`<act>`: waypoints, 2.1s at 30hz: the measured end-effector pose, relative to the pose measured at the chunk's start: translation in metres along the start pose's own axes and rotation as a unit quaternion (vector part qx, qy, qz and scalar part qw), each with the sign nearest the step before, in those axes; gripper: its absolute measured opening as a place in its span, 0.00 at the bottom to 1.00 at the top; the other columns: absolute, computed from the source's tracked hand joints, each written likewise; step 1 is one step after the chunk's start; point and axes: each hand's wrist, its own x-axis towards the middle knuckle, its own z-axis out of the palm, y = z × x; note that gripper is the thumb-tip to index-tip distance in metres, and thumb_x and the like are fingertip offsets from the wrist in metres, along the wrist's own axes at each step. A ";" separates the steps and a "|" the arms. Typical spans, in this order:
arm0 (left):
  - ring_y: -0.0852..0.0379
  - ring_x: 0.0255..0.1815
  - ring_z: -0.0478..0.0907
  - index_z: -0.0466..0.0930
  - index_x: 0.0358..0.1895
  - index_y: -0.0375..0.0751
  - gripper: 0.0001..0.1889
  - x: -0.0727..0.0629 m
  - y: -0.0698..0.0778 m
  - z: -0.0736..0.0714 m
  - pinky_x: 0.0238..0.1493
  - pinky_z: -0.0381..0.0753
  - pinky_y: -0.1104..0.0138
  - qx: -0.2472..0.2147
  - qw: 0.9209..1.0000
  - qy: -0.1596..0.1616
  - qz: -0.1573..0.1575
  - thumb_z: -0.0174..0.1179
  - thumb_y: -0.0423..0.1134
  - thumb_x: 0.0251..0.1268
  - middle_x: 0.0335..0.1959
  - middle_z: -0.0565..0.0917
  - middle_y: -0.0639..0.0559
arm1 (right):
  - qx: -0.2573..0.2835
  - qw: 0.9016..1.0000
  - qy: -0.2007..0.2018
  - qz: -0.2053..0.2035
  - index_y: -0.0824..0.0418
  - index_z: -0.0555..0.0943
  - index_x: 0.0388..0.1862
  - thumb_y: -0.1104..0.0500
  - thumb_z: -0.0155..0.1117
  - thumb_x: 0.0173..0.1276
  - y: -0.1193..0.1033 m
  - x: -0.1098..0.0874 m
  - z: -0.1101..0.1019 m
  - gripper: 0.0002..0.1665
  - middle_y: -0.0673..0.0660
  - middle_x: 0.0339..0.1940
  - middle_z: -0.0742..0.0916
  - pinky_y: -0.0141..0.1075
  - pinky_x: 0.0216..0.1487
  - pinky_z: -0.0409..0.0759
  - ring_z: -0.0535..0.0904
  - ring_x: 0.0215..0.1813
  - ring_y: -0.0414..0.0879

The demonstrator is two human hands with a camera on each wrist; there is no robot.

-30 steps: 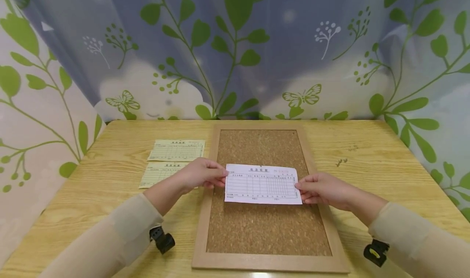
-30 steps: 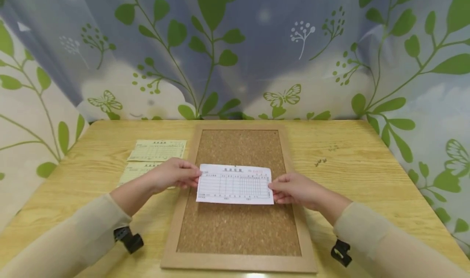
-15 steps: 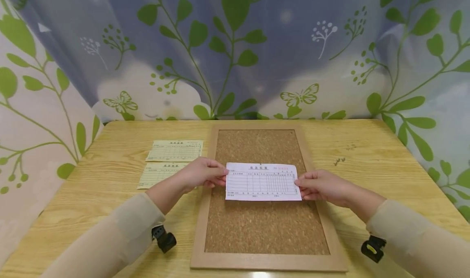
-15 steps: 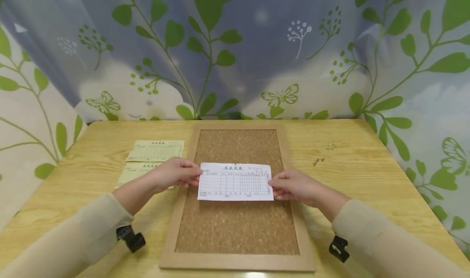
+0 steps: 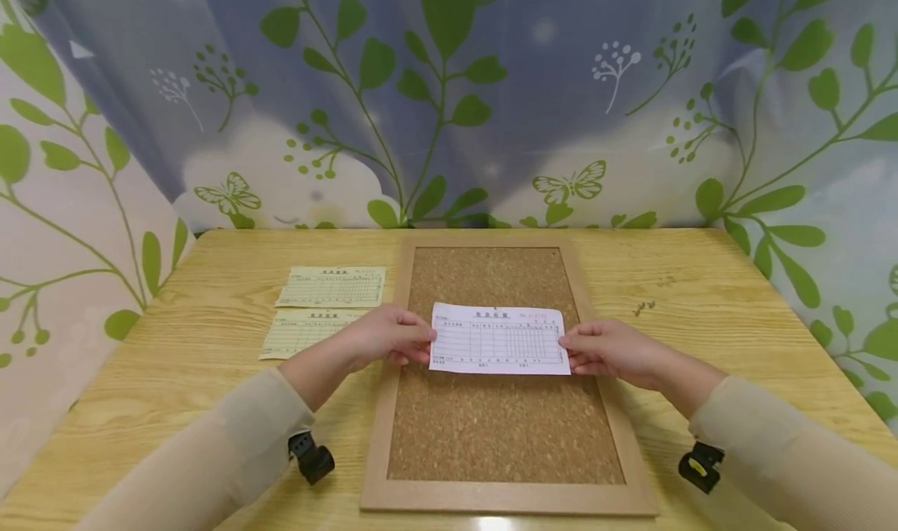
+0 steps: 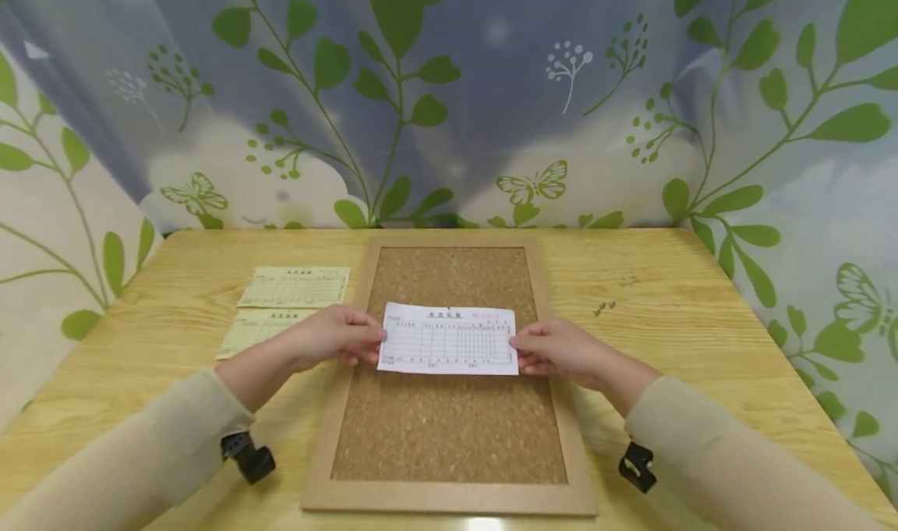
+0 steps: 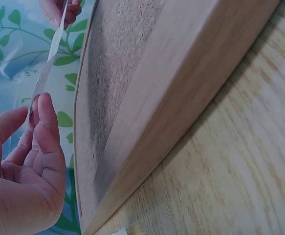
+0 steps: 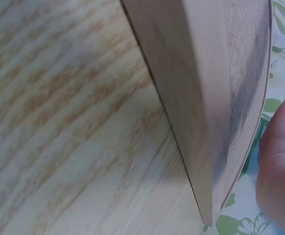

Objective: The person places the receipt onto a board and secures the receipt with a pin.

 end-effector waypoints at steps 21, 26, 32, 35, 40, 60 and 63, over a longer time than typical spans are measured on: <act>0.60 0.28 0.82 0.83 0.43 0.33 0.11 0.008 0.005 -0.001 0.25 0.73 0.71 0.054 0.998 0.038 -0.012 0.56 0.37 0.66 0.28 0.85 0.48 | -0.004 1.000 0.020 -0.009 0.70 0.77 0.39 0.60 0.53 0.71 -0.002 0.008 -0.006 0.12 0.54 0.30 0.82 0.31 0.38 0.79 0.78 0.32 0.41; 0.61 0.28 0.82 0.82 0.43 0.32 0.11 0.012 0.004 -0.002 0.25 0.73 0.70 0.064 0.997 0.042 -0.009 0.56 0.37 0.66 0.28 0.85 0.48 | -0.008 1.000 0.025 -0.007 0.70 0.77 0.39 0.61 0.53 0.71 -0.003 0.011 -0.006 0.12 0.54 0.29 0.82 0.31 0.37 0.79 0.78 0.32 0.40; 0.61 0.28 0.82 0.82 0.43 0.31 0.11 0.017 0.005 -0.004 0.26 0.73 0.70 0.073 0.996 0.045 -0.012 0.56 0.36 0.66 0.28 0.85 0.47 | -0.021 0.999 0.027 -0.011 0.71 0.77 0.40 0.60 0.53 0.71 -0.005 0.013 -0.008 0.13 0.53 0.29 0.82 0.31 0.38 0.79 0.78 0.32 0.40; 0.61 0.28 0.81 0.82 0.44 0.31 0.11 0.018 0.007 -0.004 0.25 0.72 0.71 0.071 0.996 0.044 -0.019 0.56 0.36 0.66 0.29 0.85 0.47 | -0.021 0.999 0.029 -0.006 0.71 0.78 0.40 0.60 0.53 0.71 -0.006 0.014 -0.009 0.13 0.53 0.30 0.82 0.31 0.39 0.79 0.78 0.32 0.40; 0.61 0.28 0.81 0.82 0.44 0.33 0.11 0.020 0.011 -0.004 0.25 0.72 0.71 0.078 0.996 0.040 -0.029 0.56 0.36 0.66 0.29 0.85 0.48 | -0.018 0.999 0.035 -0.007 0.71 0.78 0.39 0.61 0.53 0.71 -0.007 0.015 -0.011 0.13 0.53 0.29 0.82 0.31 0.38 0.79 0.77 0.32 0.40; 0.63 0.24 0.80 0.83 0.38 0.32 0.10 0.032 0.015 -0.010 0.23 0.71 0.72 0.098 0.994 0.037 -0.034 0.56 0.37 0.66 0.25 0.84 0.50 | -0.034 0.998 0.051 -0.003 0.75 0.75 0.44 0.60 0.52 0.72 -0.012 0.030 -0.014 0.15 0.53 0.29 0.81 0.32 0.40 0.79 0.77 0.32 0.39; 0.63 0.24 0.79 0.83 0.38 0.32 0.10 0.033 0.016 -0.011 0.23 0.70 0.72 0.104 0.994 0.034 -0.032 0.55 0.37 0.66 0.24 0.84 0.50 | -0.040 0.998 0.057 0.000 0.74 0.75 0.43 0.61 0.52 0.72 -0.014 0.032 -0.015 0.15 0.52 0.29 0.81 0.32 0.39 0.79 0.77 0.32 0.39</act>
